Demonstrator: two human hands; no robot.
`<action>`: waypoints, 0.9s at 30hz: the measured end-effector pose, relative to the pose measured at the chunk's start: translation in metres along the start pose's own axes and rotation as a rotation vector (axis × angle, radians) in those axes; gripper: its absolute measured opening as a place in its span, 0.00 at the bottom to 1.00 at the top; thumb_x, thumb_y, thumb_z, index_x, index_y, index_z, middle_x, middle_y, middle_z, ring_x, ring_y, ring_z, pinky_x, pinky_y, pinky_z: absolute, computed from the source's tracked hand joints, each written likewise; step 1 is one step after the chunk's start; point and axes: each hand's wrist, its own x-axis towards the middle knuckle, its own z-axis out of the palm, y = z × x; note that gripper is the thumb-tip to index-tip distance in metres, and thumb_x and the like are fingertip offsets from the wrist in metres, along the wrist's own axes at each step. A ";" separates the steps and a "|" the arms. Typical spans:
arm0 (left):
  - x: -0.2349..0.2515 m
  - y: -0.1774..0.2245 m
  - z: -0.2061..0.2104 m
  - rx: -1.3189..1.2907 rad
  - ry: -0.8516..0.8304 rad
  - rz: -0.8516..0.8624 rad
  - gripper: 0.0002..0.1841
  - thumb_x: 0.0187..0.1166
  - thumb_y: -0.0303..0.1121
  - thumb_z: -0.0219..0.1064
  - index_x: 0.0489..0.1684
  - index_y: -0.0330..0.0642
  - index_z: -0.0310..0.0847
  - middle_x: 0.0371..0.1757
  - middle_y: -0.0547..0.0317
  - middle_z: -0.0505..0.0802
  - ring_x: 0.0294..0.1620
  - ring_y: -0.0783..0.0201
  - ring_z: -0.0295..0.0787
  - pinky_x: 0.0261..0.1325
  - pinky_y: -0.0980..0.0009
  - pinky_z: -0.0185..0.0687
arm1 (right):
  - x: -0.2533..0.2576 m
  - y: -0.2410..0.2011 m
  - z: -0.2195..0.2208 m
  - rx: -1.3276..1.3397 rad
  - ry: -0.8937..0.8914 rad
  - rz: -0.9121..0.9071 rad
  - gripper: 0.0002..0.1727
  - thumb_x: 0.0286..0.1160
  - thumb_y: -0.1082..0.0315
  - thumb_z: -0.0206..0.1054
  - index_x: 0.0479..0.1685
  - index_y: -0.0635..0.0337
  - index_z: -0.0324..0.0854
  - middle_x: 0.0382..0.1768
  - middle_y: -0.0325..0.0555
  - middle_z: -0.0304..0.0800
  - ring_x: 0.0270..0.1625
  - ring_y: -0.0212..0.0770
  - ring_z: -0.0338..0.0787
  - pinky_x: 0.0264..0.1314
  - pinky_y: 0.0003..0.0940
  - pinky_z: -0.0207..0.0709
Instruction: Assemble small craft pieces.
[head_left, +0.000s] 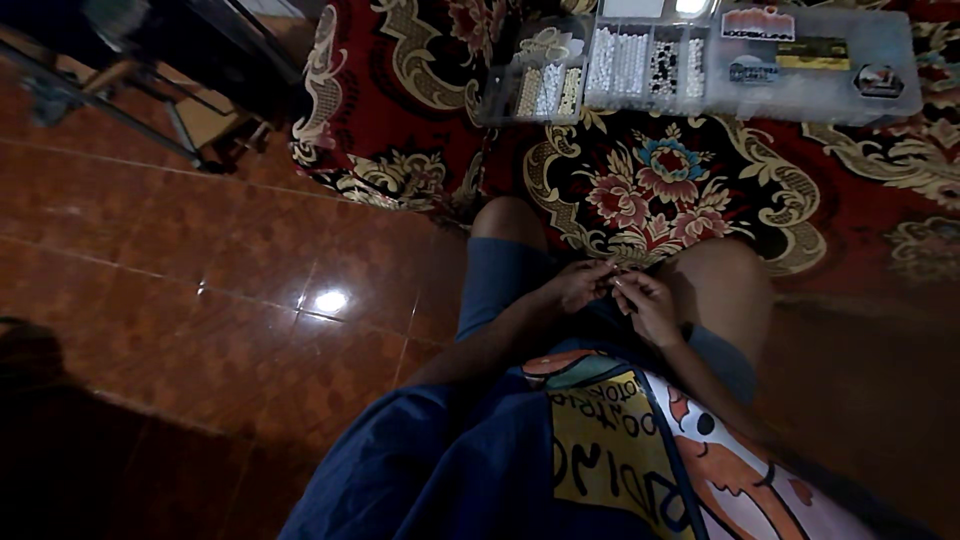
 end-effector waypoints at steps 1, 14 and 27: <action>0.000 0.000 0.000 0.001 0.001 0.001 0.11 0.93 0.36 0.53 0.51 0.39 0.78 0.43 0.64 0.88 0.43 0.73 0.86 0.51 0.74 0.83 | 0.000 0.000 0.000 0.000 0.001 0.005 0.09 0.78 0.79 0.62 0.34 0.64 0.88 0.25 0.36 0.91 0.20 0.23 0.82 0.25 0.17 0.77; 0.005 -0.005 -0.004 0.023 -0.014 0.025 0.11 0.92 0.36 0.54 0.53 0.39 0.79 0.45 0.62 0.90 0.44 0.71 0.88 0.52 0.72 0.84 | 0.001 0.000 0.001 -0.030 0.006 0.011 0.09 0.79 0.78 0.62 0.34 0.64 0.87 0.23 0.35 0.90 0.20 0.23 0.82 0.25 0.17 0.77; 0.004 -0.006 -0.001 0.237 0.060 0.130 0.10 0.89 0.32 0.60 0.53 0.35 0.80 0.46 0.60 0.88 0.45 0.71 0.84 0.51 0.72 0.81 | 0.000 0.000 0.000 -0.034 0.082 0.007 0.09 0.80 0.79 0.62 0.34 0.65 0.87 0.24 0.36 0.90 0.20 0.24 0.82 0.24 0.17 0.77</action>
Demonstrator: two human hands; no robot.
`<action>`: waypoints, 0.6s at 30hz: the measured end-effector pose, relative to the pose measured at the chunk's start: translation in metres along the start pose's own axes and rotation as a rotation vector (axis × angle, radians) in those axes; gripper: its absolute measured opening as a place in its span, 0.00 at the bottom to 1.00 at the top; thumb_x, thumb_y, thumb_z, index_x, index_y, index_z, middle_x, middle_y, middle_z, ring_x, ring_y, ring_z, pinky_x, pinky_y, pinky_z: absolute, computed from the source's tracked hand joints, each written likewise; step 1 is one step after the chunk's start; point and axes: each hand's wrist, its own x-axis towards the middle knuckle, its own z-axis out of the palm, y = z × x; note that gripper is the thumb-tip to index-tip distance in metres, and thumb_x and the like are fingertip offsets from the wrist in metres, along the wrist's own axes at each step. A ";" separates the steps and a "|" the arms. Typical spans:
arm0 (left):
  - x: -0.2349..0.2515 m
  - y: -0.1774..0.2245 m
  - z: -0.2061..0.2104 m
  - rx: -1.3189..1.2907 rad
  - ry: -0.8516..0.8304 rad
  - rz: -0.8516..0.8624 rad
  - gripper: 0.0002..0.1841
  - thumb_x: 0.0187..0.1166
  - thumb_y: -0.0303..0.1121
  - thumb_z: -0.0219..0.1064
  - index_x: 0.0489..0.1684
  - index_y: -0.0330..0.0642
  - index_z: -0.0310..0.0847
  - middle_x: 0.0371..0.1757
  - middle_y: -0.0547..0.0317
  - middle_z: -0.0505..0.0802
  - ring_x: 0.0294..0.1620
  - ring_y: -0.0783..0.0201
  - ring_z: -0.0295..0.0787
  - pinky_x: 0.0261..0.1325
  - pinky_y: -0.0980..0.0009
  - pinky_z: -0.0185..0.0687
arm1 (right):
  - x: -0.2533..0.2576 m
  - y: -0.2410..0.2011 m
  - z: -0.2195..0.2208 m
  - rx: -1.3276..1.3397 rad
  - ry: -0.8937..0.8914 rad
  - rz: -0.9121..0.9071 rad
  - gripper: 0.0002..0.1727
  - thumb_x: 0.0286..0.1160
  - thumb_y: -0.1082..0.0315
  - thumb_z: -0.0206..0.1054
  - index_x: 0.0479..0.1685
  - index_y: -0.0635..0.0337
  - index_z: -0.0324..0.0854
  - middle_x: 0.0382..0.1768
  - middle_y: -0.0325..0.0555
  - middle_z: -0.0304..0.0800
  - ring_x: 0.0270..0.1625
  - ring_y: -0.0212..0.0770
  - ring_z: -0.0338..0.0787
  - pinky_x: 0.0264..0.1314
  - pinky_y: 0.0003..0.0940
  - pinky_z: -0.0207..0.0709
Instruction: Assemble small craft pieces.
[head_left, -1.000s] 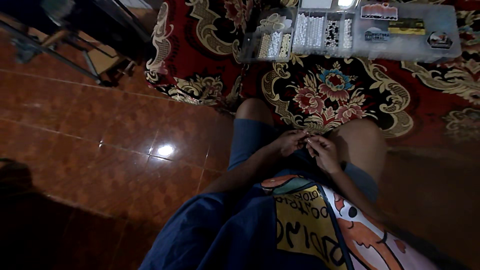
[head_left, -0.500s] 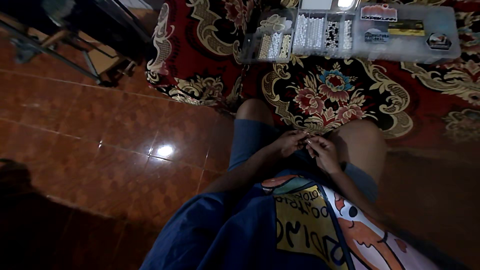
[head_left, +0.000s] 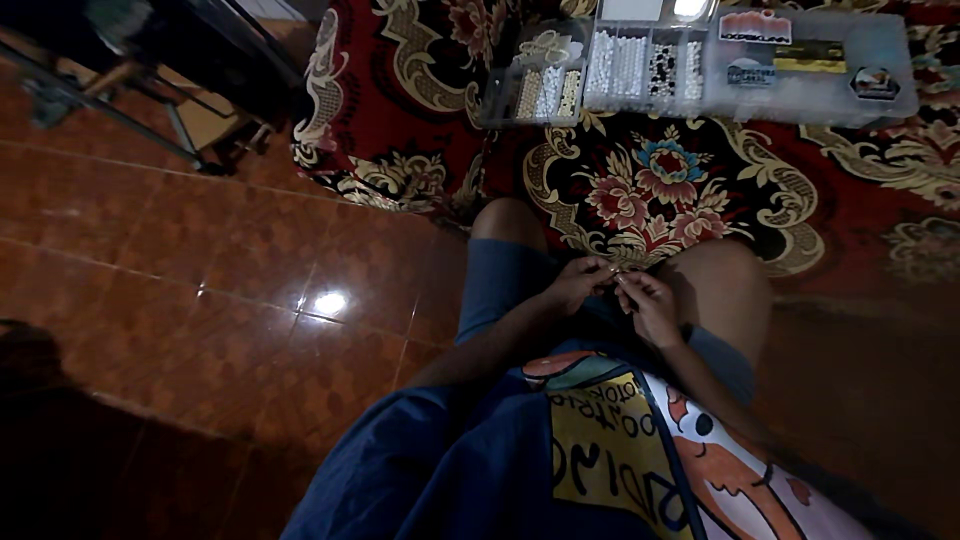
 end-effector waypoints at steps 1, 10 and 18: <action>-0.001 0.000 0.001 0.022 0.007 0.021 0.10 0.89 0.32 0.60 0.53 0.34 0.80 0.46 0.59 0.87 0.45 0.71 0.84 0.51 0.72 0.81 | 0.000 0.000 0.000 -0.020 0.015 0.007 0.09 0.80 0.79 0.62 0.34 0.65 0.86 0.24 0.36 0.89 0.20 0.24 0.81 0.24 0.17 0.77; -0.003 0.003 0.003 0.175 0.067 0.122 0.11 0.87 0.31 0.62 0.53 0.29 0.82 0.46 0.53 0.88 0.45 0.69 0.84 0.52 0.71 0.81 | 0.001 -0.003 0.003 -0.095 0.066 0.051 0.06 0.80 0.78 0.64 0.38 0.68 0.87 0.27 0.38 0.91 0.21 0.24 0.82 0.25 0.17 0.78; -0.005 0.006 0.005 0.197 0.135 0.193 0.10 0.86 0.30 0.63 0.49 0.30 0.84 0.45 0.53 0.89 0.44 0.68 0.84 0.51 0.70 0.81 | 0.000 -0.005 0.003 -0.037 0.020 0.102 0.12 0.88 0.74 0.56 0.46 0.69 0.85 0.36 0.44 0.96 0.26 0.28 0.89 0.27 0.21 0.82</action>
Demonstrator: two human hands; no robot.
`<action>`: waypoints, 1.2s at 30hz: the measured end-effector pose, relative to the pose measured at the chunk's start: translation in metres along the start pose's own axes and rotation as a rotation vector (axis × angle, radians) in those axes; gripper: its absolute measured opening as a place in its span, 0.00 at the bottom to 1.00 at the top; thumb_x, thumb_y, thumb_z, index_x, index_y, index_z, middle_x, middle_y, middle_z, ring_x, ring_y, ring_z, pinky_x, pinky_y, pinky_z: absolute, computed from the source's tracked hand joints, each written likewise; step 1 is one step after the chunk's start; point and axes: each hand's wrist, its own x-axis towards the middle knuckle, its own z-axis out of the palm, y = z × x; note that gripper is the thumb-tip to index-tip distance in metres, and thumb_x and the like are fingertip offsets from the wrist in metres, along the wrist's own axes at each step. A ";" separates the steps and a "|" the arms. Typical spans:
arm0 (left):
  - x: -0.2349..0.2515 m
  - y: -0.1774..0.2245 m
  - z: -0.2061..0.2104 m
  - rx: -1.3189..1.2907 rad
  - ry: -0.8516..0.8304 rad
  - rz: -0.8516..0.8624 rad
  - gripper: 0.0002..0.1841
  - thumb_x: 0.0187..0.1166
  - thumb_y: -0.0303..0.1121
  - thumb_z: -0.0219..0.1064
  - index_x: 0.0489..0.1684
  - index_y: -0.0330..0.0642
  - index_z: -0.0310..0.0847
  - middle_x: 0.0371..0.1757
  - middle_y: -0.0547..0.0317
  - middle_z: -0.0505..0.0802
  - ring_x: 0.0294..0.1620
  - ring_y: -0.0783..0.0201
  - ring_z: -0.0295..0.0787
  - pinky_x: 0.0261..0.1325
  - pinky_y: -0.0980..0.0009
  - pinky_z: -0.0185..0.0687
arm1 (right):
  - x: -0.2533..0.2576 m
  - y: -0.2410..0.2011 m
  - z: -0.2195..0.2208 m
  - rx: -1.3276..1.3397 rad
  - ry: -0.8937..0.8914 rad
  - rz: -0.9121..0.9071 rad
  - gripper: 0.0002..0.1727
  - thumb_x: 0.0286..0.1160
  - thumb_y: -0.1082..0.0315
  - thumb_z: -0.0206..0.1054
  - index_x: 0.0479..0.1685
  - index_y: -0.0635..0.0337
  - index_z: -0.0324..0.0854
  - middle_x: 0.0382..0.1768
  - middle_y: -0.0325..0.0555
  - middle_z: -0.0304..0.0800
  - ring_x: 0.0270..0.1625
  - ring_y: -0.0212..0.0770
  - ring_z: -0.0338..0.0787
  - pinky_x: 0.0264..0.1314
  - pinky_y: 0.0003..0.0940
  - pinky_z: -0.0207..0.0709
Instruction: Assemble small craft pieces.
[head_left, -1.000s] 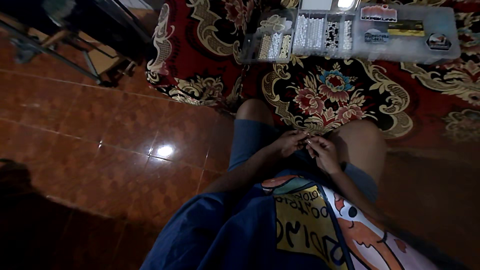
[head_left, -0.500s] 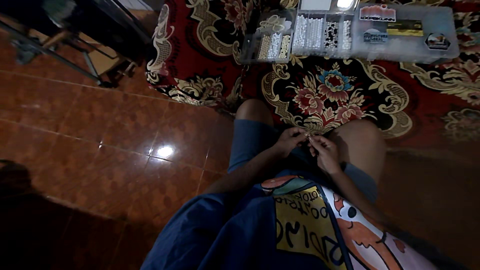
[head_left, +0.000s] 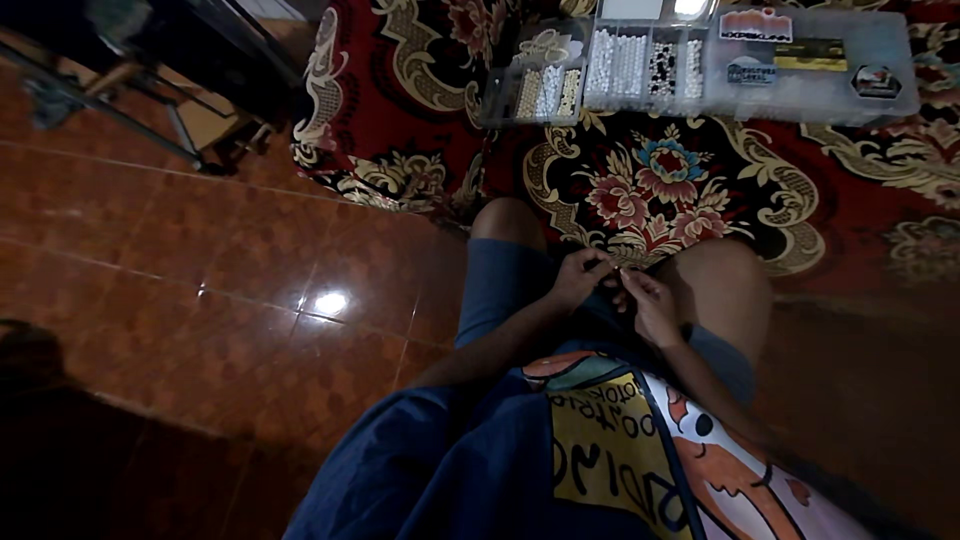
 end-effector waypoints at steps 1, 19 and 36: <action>0.000 0.000 0.000 -0.004 0.005 0.019 0.10 0.86 0.31 0.63 0.49 0.30 0.85 0.44 0.54 0.89 0.44 0.69 0.85 0.51 0.70 0.82 | 0.000 -0.001 0.000 0.022 -0.006 0.017 0.14 0.91 0.72 0.52 0.47 0.69 0.84 0.37 0.45 0.97 0.27 0.30 0.90 0.29 0.22 0.83; 0.000 -0.009 0.000 0.233 0.077 0.326 0.08 0.79 0.30 0.71 0.43 0.33 0.92 0.56 0.45 0.90 0.55 0.61 0.88 0.59 0.67 0.85 | 0.004 0.008 -0.003 0.011 0.000 -0.118 0.11 0.85 0.75 0.57 0.49 0.69 0.86 0.43 0.42 0.93 0.47 0.33 0.92 0.56 0.33 0.89; 0.035 0.077 -0.043 0.520 0.265 0.415 0.13 0.84 0.32 0.66 0.59 0.35 0.87 0.61 0.42 0.89 0.58 0.52 0.88 0.64 0.55 0.84 | -0.003 -0.005 0.002 -0.034 -0.025 -0.067 0.09 0.83 0.78 0.57 0.48 0.71 0.83 0.31 0.40 0.92 0.27 0.29 0.90 0.32 0.24 0.87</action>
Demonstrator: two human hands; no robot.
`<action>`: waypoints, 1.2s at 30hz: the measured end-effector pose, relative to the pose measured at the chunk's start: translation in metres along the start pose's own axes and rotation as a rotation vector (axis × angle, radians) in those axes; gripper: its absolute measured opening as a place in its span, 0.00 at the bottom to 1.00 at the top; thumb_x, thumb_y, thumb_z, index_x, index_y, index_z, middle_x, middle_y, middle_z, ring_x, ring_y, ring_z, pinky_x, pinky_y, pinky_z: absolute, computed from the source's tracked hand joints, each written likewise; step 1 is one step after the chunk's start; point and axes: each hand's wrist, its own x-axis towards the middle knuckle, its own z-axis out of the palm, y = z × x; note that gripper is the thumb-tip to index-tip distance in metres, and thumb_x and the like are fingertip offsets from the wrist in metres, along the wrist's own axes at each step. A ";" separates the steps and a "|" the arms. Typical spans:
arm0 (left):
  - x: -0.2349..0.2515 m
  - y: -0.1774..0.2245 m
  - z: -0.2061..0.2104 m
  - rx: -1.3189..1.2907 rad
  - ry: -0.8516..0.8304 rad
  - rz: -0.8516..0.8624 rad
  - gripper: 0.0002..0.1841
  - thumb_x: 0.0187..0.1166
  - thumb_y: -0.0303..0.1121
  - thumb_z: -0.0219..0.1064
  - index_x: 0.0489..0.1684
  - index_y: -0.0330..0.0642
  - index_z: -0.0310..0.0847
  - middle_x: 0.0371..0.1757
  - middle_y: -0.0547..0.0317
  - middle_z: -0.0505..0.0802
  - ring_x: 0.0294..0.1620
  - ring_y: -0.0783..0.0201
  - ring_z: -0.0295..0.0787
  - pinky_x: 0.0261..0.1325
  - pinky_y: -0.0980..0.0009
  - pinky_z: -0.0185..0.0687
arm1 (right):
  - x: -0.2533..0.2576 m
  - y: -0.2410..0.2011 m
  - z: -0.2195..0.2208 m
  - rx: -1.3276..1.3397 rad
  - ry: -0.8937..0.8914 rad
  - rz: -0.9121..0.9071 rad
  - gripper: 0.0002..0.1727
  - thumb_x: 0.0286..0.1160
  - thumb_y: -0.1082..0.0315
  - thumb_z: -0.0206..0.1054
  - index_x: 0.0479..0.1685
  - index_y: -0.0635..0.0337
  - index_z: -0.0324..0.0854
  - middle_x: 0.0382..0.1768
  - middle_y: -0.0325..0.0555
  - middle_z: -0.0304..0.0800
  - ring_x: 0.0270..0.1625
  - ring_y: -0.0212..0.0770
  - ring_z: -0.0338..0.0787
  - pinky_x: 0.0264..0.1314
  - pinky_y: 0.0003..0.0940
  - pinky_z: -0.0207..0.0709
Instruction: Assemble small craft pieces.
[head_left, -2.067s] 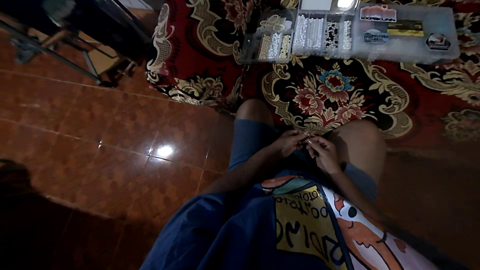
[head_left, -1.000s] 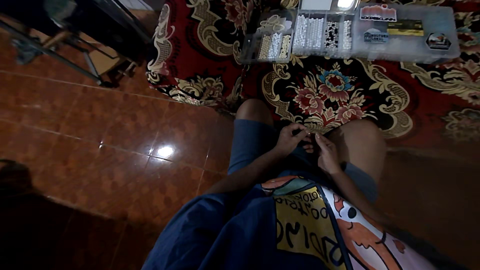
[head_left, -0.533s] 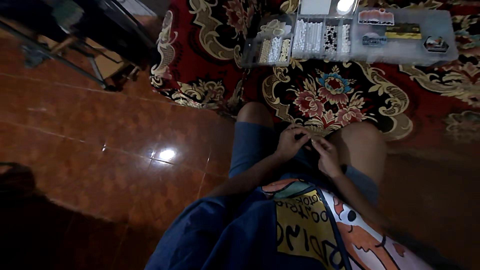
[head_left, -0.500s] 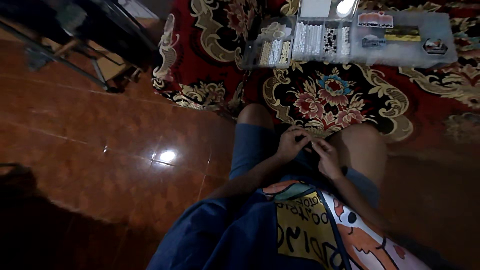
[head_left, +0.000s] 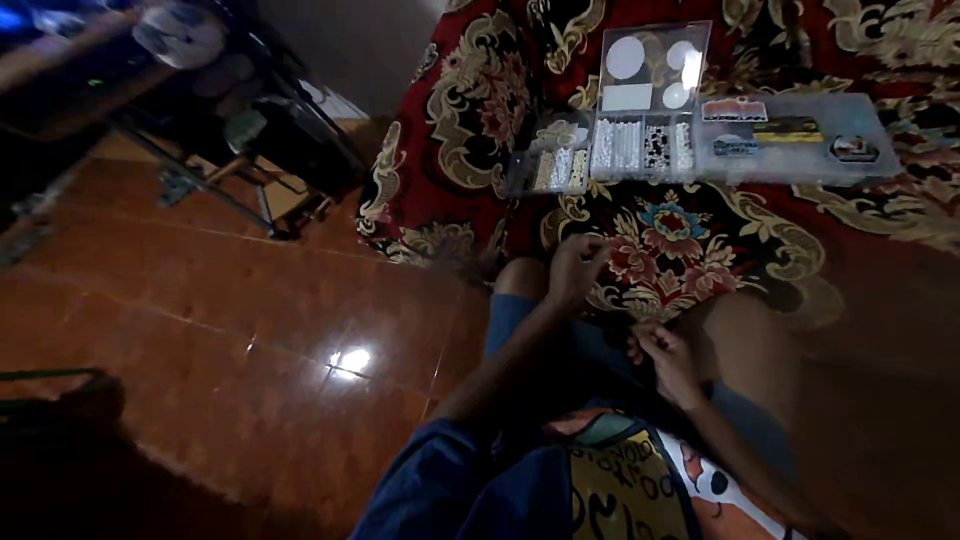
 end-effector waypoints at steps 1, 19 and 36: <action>0.016 0.004 -0.011 0.072 0.036 0.026 0.12 0.83 0.31 0.67 0.58 0.36 0.87 0.61 0.41 0.88 0.58 0.49 0.88 0.63 0.53 0.84 | 0.000 -0.001 0.000 -0.010 -0.006 0.003 0.09 0.83 0.78 0.57 0.48 0.71 0.83 0.32 0.40 0.92 0.27 0.29 0.90 0.32 0.24 0.87; 0.170 0.017 -0.026 1.001 -0.224 -0.209 0.13 0.77 0.23 0.68 0.56 0.26 0.86 0.68 0.32 0.85 0.76 0.32 0.75 0.78 0.35 0.65 | 0.005 -0.002 0.000 0.009 -0.018 0.071 0.07 0.81 0.78 0.63 0.47 0.71 0.86 0.29 0.41 0.93 0.22 0.26 0.86 0.26 0.19 0.80; 0.154 0.005 -0.042 0.594 -0.025 -0.118 0.16 0.84 0.31 0.62 0.61 0.29 0.83 0.61 0.30 0.88 0.67 0.33 0.84 0.72 0.36 0.75 | 0.007 0.003 0.000 0.041 -0.064 0.087 0.07 0.82 0.75 0.63 0.49 0.69 0.85 0.31 0.40 0.92 0.24 0.27 0.86 0.29 0.21 0.81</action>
